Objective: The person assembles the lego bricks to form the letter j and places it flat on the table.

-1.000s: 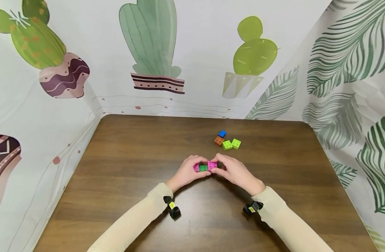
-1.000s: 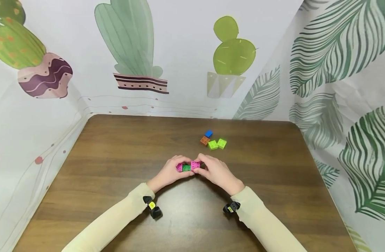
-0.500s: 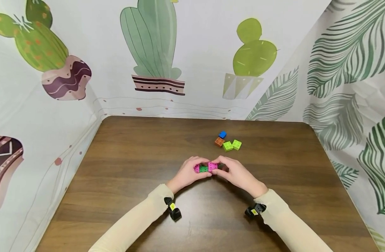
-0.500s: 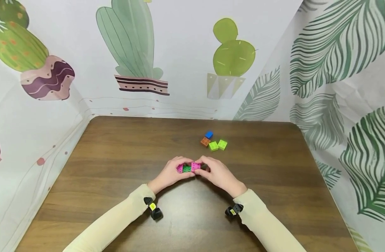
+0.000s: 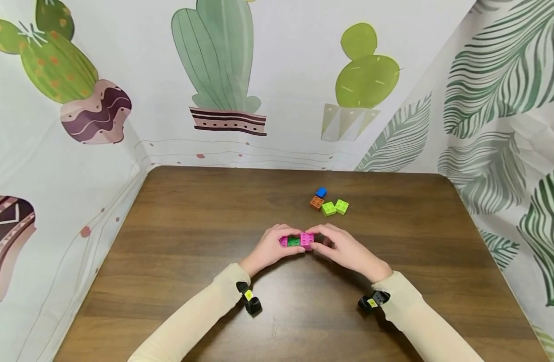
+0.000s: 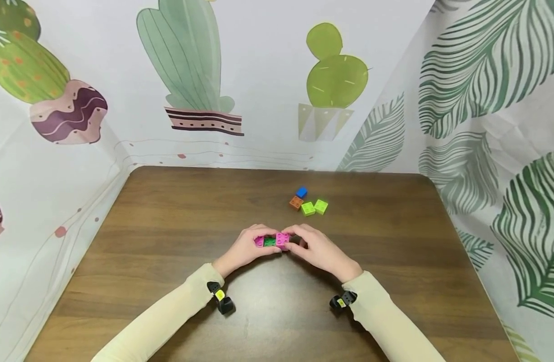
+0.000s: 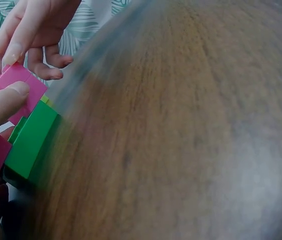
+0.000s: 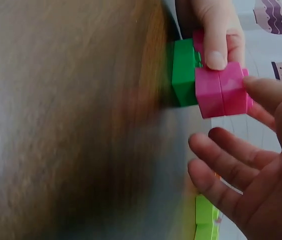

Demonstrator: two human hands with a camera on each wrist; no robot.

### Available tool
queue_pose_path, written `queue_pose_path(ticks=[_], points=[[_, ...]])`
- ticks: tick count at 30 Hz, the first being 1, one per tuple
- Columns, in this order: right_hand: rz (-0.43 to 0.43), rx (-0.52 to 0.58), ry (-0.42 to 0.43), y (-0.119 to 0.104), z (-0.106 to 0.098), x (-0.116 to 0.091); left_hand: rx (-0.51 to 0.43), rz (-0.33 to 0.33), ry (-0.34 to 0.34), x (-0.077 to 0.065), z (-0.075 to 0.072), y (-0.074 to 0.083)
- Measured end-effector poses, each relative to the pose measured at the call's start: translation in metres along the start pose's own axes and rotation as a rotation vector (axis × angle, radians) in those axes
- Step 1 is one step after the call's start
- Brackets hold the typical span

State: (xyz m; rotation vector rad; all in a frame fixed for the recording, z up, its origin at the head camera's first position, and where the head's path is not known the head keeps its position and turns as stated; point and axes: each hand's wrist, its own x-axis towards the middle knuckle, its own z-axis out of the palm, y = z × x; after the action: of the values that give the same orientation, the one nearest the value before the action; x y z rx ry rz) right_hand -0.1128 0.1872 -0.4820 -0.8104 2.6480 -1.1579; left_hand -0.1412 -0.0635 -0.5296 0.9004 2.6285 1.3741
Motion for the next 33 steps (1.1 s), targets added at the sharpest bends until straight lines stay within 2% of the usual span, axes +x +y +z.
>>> queue_pose_path(ticks=[4,9,18,23,33], points=[[0.029,0.010,-0.028,0.005,-0.005,-0.002,0.007,-0.020,-0.005,0.000,0.000,0.000],[0.064,-0.030,0.006,0.017,-0.012,-0.004,0.004,-0.049,-0.016,0.001,0.000,-0.001],[0.023,-0.151,0.224,0.044,-0.025,-0.002,-0.023,-0.063,-0.017,-0.001,0.002,-0.004],[0.076,-0.184,0.298,0.056,-0.032,0.000,-0.024,-0.065,-0.018,-0.002,0.001,-0.003],[0.210,-0.216,0.382,0.073,-0.040,0.007,-0.028,-0.062,-0.013,-0.002,0.001,-0.003]])
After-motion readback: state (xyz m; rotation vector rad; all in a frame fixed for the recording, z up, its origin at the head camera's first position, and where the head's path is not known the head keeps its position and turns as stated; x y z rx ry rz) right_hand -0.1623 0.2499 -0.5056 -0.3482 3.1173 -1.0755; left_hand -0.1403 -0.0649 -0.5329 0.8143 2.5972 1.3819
